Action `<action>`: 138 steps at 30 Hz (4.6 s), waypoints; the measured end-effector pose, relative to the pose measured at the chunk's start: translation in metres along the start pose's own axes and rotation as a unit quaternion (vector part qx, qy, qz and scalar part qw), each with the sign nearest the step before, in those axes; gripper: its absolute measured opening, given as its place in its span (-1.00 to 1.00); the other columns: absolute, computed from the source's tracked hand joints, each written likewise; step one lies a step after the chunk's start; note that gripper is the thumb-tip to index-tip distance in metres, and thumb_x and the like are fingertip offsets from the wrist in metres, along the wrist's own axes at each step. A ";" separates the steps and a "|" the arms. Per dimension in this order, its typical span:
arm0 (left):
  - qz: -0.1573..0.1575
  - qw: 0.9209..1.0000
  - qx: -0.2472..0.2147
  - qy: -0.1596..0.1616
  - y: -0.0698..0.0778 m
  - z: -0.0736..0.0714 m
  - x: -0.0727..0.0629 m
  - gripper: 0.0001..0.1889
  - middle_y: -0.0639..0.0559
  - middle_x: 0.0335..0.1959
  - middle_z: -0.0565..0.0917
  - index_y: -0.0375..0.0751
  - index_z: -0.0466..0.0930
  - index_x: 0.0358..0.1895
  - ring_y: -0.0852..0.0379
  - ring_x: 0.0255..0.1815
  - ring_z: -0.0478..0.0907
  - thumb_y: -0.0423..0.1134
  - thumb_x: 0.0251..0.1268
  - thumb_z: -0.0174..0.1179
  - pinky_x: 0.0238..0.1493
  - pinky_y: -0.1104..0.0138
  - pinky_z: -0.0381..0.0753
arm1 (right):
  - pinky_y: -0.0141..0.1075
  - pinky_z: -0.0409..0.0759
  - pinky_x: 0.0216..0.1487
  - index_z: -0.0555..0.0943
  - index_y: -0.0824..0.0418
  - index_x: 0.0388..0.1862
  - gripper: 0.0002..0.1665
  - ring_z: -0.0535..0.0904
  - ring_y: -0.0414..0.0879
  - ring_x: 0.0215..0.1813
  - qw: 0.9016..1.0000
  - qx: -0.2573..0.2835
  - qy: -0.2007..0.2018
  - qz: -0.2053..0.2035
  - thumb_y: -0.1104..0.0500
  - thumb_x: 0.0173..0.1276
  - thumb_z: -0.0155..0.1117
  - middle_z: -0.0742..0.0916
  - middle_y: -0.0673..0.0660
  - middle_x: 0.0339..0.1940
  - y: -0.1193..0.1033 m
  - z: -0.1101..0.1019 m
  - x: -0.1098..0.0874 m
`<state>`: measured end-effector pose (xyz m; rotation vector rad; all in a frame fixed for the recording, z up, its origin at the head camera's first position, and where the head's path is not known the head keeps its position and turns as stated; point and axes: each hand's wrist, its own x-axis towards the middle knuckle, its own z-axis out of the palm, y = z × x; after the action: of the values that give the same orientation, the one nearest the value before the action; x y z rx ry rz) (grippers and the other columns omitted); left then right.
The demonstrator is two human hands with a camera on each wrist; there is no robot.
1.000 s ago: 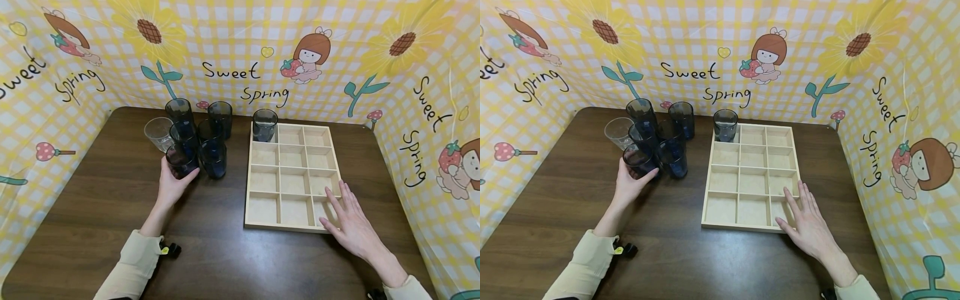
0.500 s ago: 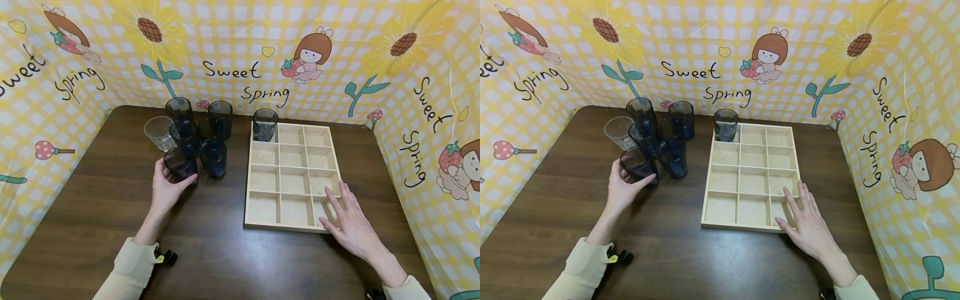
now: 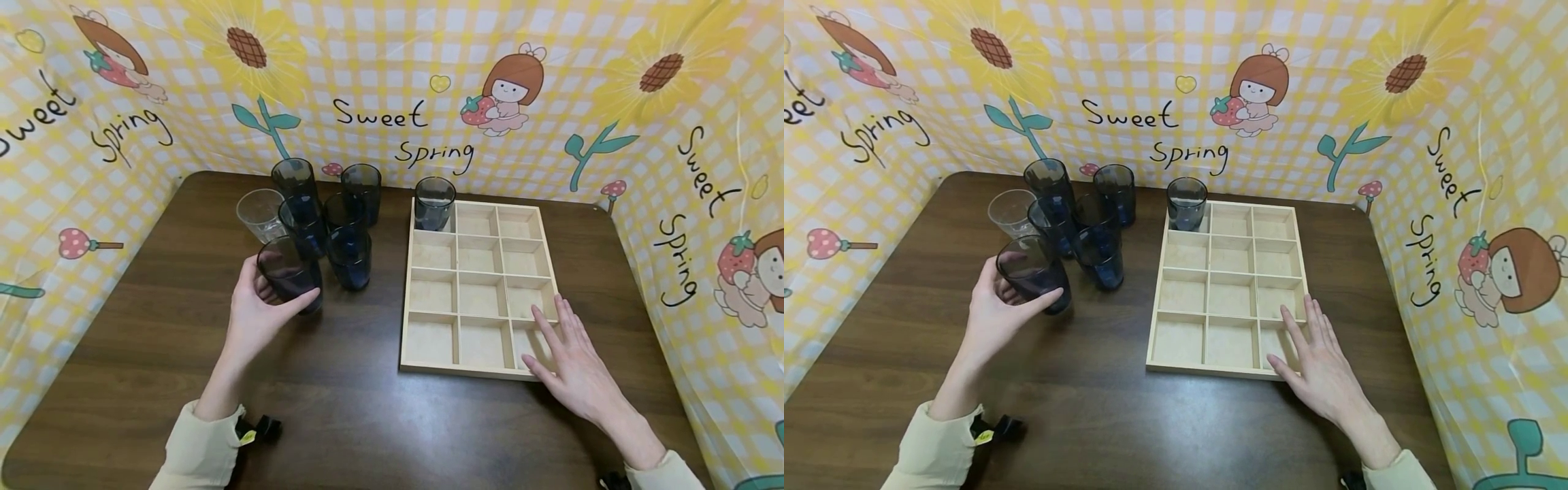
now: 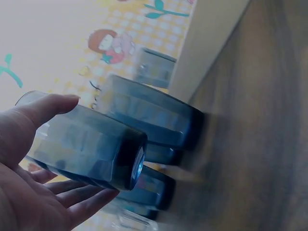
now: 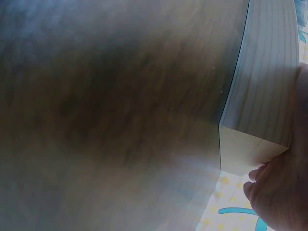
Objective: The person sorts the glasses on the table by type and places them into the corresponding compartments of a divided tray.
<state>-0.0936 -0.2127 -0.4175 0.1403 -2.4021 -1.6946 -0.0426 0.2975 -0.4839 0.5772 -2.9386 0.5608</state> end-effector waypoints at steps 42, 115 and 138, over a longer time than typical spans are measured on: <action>0.094 0.983 -0.081 -0.136 0.054 0.145 0.022 -0.12 -0.21 0.22 0.79 -0.15 0.33 0.47 -0.09 0.24 0.79 -0.28 0.15 0.69 0.34 0.00 0.76 | -0.38 -0.50 0.81 0.09 0.08 0.86 0.02 -0.08 0.39 0.87 1.000 0.008 -0.003 0.007 -0.14 0.63 0.32 -0.06 0.44 0.87 -0.003 -0.001 0.003; 0.145 0.984 0.093 -0.042 0.013 0.213 0.071 -0.15 -0.28 0.22 0.75 -0.36 0.53 0.38 -0.26 0.27 0.61 -0.15 0.03 0.75 0.35 -0.11 0.62 | -0.55 -0.50 0.71 0.14 0.00 0.85 0.05 0.02 0.34 0.85 0.999 -0.001 0.044 0.000 -0.07 0.55 0.44 0.01 0.37 0.88 -0.004 0.008 -0.006; 0.161 0.955 0.218 -0.118 0.023 0.191 0.040 0.12 -0.44 0.75 0.19 -0.38 -0.07 0.78 -0.34 0.80 0.15 0.05 0.47 0.48 0.71 -0.17 0.33 | -0.54 -0.49 0.72 0.17 0.02 0.84 0.03 -0.09 0.18 0.90 0.999 -0.003 0.043 0.000 -0.08 0.55 0.43 0.00 0.36 0.89 -0.003 0.010 -0.008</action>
<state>-0.1732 -0.0371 -0.4536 -0.3934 -2.7498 -1.0760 -0.0343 0.2937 -0.4933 0.5379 -2.8578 0.5635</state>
